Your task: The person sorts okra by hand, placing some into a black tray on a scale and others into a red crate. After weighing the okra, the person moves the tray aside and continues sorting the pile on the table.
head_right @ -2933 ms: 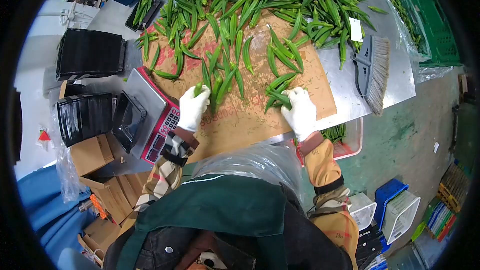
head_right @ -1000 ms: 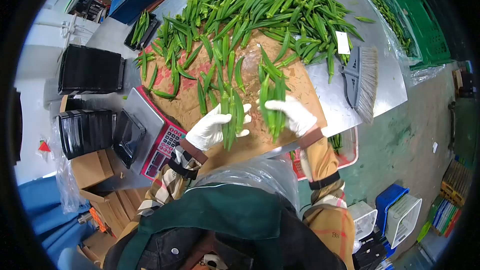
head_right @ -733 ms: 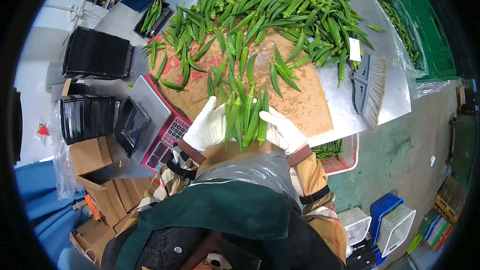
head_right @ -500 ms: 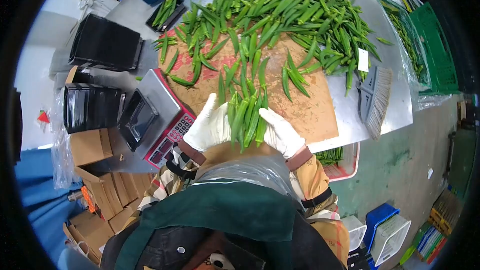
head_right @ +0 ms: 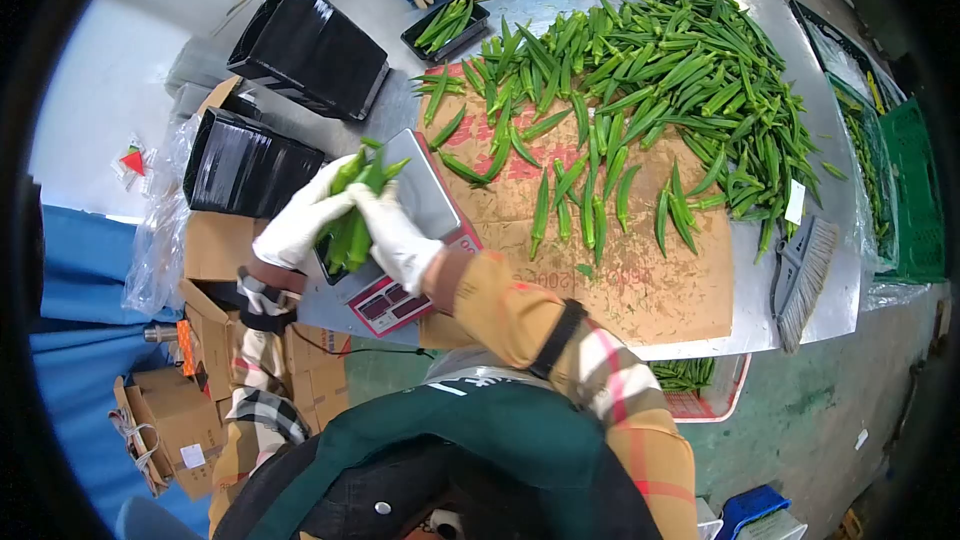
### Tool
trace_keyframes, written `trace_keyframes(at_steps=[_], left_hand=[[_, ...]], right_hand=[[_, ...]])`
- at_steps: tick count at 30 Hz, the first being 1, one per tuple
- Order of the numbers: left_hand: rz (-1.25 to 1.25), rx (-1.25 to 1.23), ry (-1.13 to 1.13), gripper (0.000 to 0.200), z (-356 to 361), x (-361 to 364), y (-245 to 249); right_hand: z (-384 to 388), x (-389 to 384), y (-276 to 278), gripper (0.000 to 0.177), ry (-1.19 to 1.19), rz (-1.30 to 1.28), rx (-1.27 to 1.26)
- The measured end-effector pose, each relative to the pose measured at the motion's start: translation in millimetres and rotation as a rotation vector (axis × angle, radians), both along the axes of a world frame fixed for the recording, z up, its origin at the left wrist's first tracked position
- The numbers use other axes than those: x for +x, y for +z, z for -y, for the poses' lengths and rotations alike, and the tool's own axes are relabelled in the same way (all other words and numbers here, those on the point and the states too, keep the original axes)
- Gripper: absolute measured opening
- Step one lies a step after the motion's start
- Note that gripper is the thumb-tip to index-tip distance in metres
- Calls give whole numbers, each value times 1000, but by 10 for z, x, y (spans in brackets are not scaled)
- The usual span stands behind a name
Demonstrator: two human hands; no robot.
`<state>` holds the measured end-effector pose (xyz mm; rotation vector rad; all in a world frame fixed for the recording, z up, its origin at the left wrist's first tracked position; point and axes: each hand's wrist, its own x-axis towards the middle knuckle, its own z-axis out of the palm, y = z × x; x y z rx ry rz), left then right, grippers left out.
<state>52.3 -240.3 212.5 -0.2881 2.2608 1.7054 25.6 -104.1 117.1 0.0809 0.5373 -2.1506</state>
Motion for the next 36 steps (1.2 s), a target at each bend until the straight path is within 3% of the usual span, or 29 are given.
trace_keyframes(at_steps=[2, 6, 8, 9, 11, 13, 15, 21, 23, 25, 26, 29, 32, 36], left_hand=[[44, -65, 20, 59, 326, 37, -103], [84, -196, 121, 57, 601, 155, -367], [62, -132, 278, 55, 594, 228, -377], [43, -67, 368, 54, 576, 288, -354], [-46, 11, 524, 48, 714, 462, -439], [-130, 3, 673, 46, 826, 604, -515], [-157, -2, 781, 44, 972, 755, -602], [-157, 29, 968, 45, 1057, 1176, -873], [-140, -143, 923, 52, 976, 1270, -1007], [-196, -75, 908, 55, 866, 1324, -1370], [-256, 104, 822, 57, 779, 1335, -1443], [-264, 138, 865, 59, 460, 1222, -1444], [-279, 129, 852, 59, 314, 1187, -1453], [-259, 199, 804, 56, 239, 1089, -1370]], right_hand=[[5, -6, 218, 58, 120, -10, 132], [-395, -189, -259, 52, 286, -206, 270], [-921, -360, -477, 40, 193, -488, 536], [-1087, -452, -1058, 36, -85, -960, 948], [-1507, -575, -954, 35, -116, -980, 1433], [-1733, -671, -1215, 44, -172, -938, 1653], [-1837, -777, -1411, 46, -82, -891, 1790], [-1984, -993, -1807, 30, -234, -734, 1833], [-1990, -1007, -1698, 26, -204, -570, 1701], [-2038, -1069, -1773, 24, -155, -574, 1675], [-2062, -1097, -1792, 23, -137, -571, 1662], [-2076, -1164, -1736, 22, -203, -411, 1470], [-1731, -1056, -1392, 18, -403, -698, 1167], [-993, -782, -699, 16, -334, -1058, 880]])
